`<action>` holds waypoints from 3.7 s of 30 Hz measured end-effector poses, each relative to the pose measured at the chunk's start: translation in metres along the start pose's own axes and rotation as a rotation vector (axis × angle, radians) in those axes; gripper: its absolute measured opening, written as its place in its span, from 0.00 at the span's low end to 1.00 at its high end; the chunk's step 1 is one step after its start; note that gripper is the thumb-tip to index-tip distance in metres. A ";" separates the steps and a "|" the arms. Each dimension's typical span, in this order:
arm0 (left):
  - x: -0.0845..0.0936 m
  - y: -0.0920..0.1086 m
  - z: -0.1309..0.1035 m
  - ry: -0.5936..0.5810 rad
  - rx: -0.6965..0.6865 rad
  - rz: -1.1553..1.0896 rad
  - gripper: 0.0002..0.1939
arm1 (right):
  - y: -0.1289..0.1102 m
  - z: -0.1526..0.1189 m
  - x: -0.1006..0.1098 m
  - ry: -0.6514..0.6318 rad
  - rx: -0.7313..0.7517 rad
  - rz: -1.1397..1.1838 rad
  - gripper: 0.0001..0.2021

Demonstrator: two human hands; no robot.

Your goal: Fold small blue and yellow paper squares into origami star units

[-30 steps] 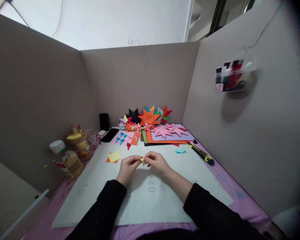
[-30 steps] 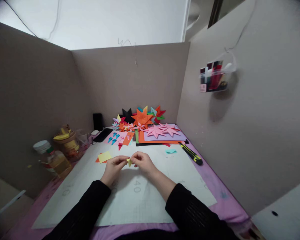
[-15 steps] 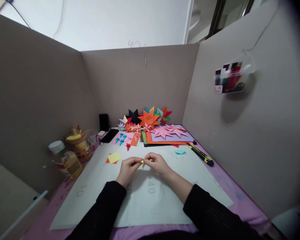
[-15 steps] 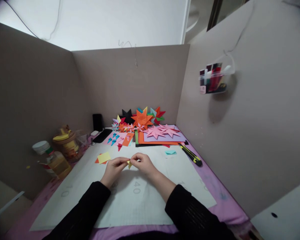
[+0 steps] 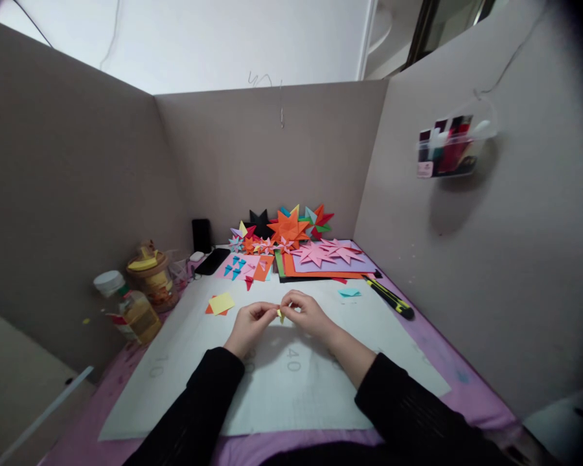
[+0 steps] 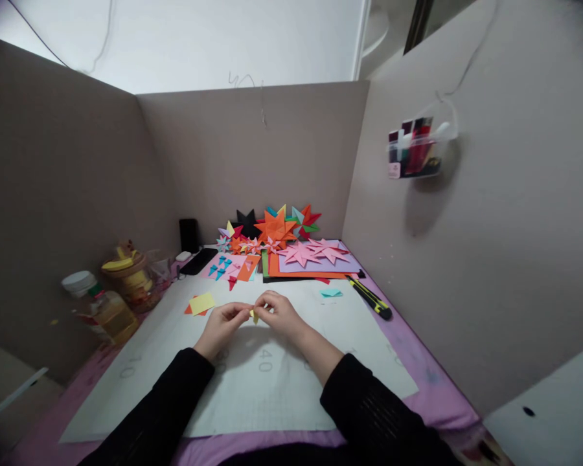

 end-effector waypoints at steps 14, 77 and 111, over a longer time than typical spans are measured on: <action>-0.007 -0.009 -0.003 -0.020 0.085 -0.087 0.12 | 0.027 0.004 -0.012 -0.030 -0.221 0.220 0.06; 0.002 -0.021 -0.003 0.143 0.178 -0.175 0.12 | 0.044 0.009 -0.003 0.053 -0.253 0.363 0.06; 0.006 -0.043 -0.008 0.365 0.183 -0.346 0.13 | 0.021 -0.008 -0.009 0.344 -0.083 0.026 0.03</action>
Point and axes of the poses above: each hand's wrist, its own z-axis towards the middle knuckle, its own x-axis out of the back of the hand, y = z × x, the point moved 10 cm from there along z, towards the middle knuckle, and after that the axes turned 15 degrees about -x, right-handed, at the moved point
